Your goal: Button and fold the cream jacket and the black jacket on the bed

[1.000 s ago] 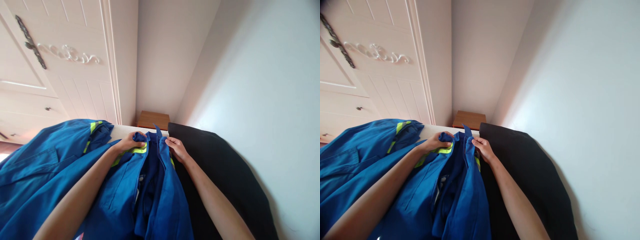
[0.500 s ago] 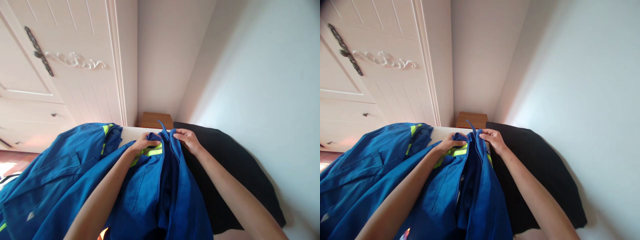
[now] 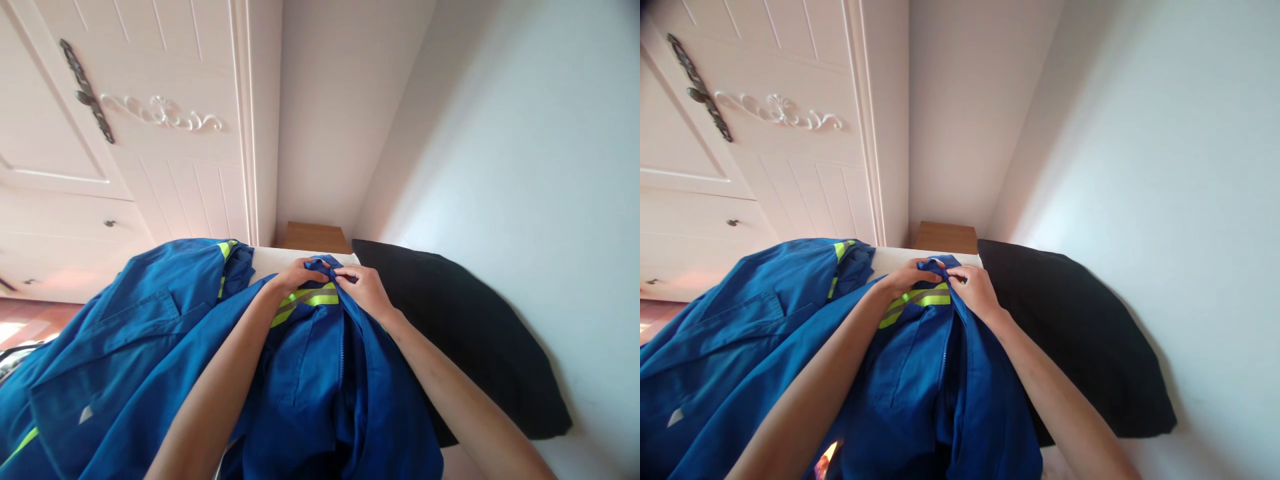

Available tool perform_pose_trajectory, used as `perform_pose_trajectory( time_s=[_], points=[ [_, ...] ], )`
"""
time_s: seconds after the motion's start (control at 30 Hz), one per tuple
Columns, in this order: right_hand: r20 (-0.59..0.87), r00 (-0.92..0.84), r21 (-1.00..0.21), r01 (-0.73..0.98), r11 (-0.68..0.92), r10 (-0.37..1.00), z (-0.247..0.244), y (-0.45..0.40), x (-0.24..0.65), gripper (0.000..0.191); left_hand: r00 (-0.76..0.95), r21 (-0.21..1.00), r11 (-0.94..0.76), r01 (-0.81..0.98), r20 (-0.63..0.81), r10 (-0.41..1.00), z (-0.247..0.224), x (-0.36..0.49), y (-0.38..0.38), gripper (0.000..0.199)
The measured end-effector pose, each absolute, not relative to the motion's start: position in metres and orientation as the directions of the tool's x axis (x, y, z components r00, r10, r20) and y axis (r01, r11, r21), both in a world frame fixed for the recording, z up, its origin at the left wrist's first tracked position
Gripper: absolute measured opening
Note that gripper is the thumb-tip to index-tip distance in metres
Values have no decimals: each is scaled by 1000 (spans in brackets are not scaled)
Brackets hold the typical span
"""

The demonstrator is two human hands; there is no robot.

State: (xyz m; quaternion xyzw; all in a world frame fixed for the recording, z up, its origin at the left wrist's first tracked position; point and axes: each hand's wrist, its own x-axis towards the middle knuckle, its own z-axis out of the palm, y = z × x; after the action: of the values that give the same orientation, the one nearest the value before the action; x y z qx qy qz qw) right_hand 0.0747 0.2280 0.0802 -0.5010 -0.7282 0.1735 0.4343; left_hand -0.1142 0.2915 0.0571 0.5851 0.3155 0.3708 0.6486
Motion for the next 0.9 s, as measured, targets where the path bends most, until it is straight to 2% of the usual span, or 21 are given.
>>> perform_pose_trajectory(
  time_s=[0.2, 0.4, 0.5, 0.63, 0.9],
  points=[
    [372, -38, -782, 526, 335, 928, 59, 237, 86, 24, 525, 993, 0, -116, 61, 849, 58, -115, 291, 45],
    [311, -96, -848, 422, 321, 946, 52, 240, 88, 22, 440, 965, -252, -73, 258, 860, 61, -110, 286, 44],
    [301, 1, -900, 330, 284, 954, 52, 240, 90, 30, 442, 961, -276, -14, 254, 860, 64, -109, 284, 40],
    [385, 72, -883, 319, 345, 920, 49, 238, 95, 32, 432, 972, -233, 22, 201, 879, 66, -108, 282, 37],
    [453, -26, -832, 348, 433, 891, 44, 235, 100, 23, 387, 962, -270, -33, 261, 884, 68, -98, 272, 31]
  ],
)
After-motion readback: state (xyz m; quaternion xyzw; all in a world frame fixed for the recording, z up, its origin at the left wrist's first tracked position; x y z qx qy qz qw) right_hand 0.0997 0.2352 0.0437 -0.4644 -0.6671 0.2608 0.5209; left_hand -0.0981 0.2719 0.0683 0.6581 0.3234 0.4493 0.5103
